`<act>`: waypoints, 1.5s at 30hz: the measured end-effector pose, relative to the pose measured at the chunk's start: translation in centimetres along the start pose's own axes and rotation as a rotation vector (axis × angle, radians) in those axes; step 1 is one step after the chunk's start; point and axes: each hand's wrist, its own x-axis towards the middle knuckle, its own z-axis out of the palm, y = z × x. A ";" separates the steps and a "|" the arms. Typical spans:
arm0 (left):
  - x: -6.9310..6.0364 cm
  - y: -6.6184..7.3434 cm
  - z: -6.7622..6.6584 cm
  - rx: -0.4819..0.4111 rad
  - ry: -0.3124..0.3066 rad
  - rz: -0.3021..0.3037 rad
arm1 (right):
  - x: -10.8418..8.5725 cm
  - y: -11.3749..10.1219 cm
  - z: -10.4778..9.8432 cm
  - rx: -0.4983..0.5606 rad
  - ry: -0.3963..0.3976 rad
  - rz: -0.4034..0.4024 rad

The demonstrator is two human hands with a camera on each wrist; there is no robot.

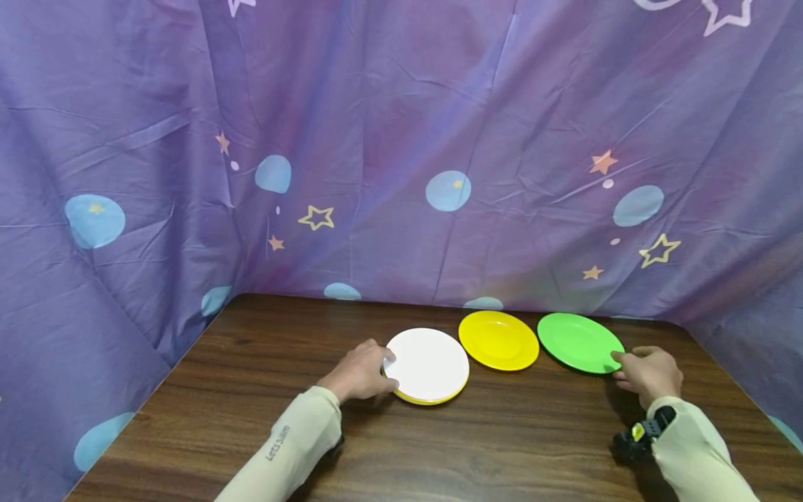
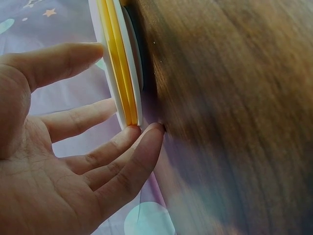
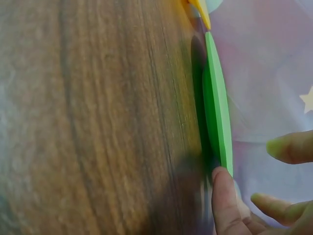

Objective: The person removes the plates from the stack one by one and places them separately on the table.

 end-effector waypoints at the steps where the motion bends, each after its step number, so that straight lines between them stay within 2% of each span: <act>1: 0.0 0.0 0.0 -0.001 0.000 0.000 | 0.0 0.0 -0.1 0.003 0.001 0.000; 8: 0.1 0.0 -0.2 0.001 -0.014 -0.009 | -0.1 0.1 -0.6 0.057 0.034 0.026; 11: 0.1 0.0 -0.2 0.001 -0.022 -0.013 | -0.1 0.0 -0.8 0.035 0.065 0.033; 17: 0.0 0.0 -0.2 0.002 -0.014 -0.016 | -0.4 -0.8 -0.8 -0.004 0.098 -0.012; 21: 0.0 0.0 -0.1 0.003 -0.015 -0.017 | -0.7 -1.1 -0.1 0.037 0.086 -0.054; 24: 0.0 0.0 -0.1 0.004 -0.020 -0.020 | -0.9 -1.2 0.4 0.099 0.030 -0.112; 29: 0.1 0.1 -0.1 0.006 -0.024 -0.020 | -1.4 -1.6 1.2 0.161 -0.082 -0.254; 38: 0.2 0.1 -0.1 0.001 -0.017 -0.023 | -2.6 -3.2 2.6 0.104 -0.213 -0.409; 45: 0.1 0.1 -0.1 0.005 -0.022 -0.030 | -4.1 -4.5 4.6 0.048 -0.440 -0.508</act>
